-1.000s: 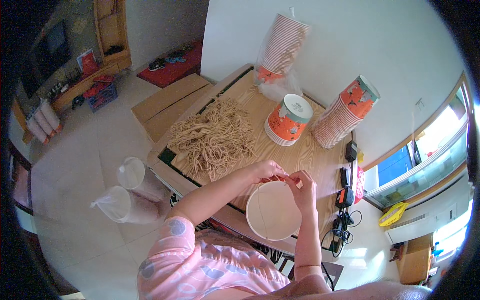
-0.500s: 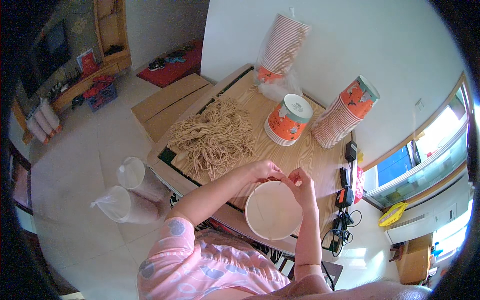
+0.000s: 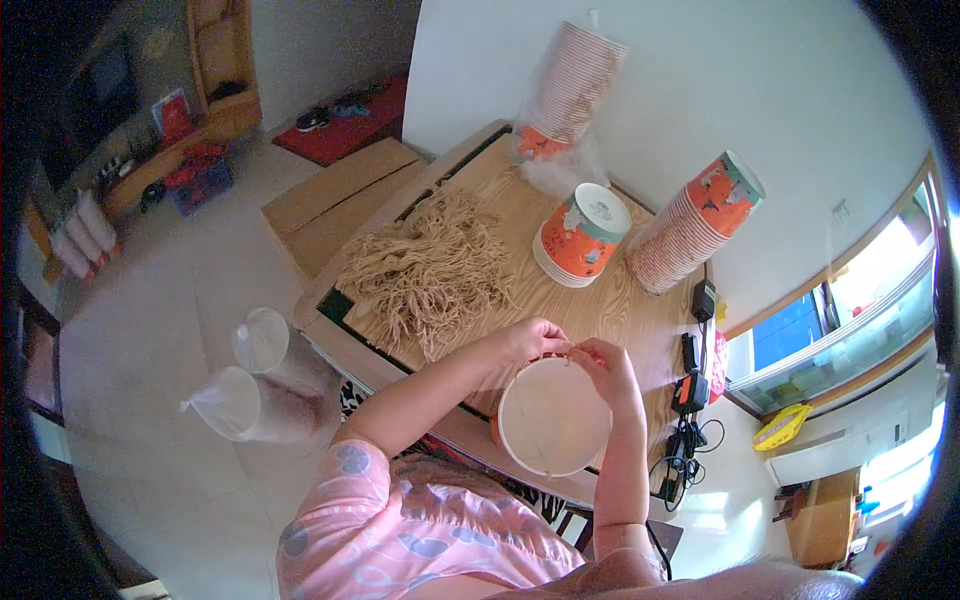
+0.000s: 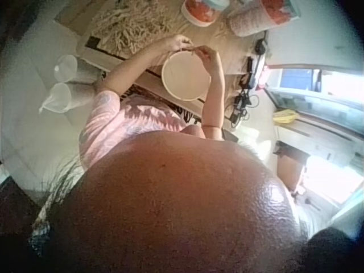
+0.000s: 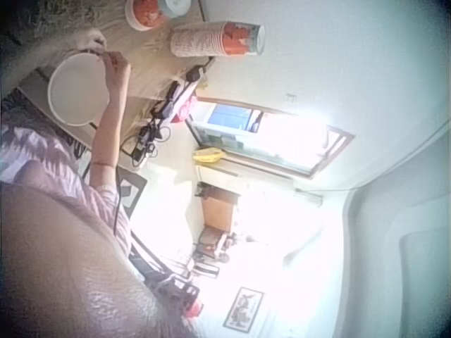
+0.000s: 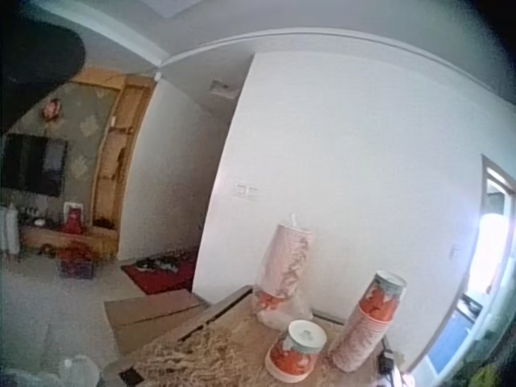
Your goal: Threading an elastic string through pre-punched holes in a paper bucket to create a handle.
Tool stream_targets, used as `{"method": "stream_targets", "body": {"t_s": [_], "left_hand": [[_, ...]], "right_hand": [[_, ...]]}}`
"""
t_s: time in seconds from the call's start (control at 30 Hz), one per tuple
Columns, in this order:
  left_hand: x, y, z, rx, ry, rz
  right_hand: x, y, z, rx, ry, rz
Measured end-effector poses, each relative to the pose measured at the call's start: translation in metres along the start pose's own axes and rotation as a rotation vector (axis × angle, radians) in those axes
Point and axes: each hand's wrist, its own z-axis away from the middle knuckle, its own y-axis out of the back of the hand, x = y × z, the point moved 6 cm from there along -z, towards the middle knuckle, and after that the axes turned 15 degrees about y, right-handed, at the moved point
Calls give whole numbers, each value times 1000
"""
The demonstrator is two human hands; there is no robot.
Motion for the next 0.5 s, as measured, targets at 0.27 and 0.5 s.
{"method": "stream_targets", "body": {"t_s": [0.27, 0.5], "left_hand": [[-6, 14, 5, 57, 24, 32], [-8, 18, 7, -9, 2, 66]], "right_hand": [[1, -6, -6, -25, -57, -17], [6, -9, -9, -28, -31, -29]]}}
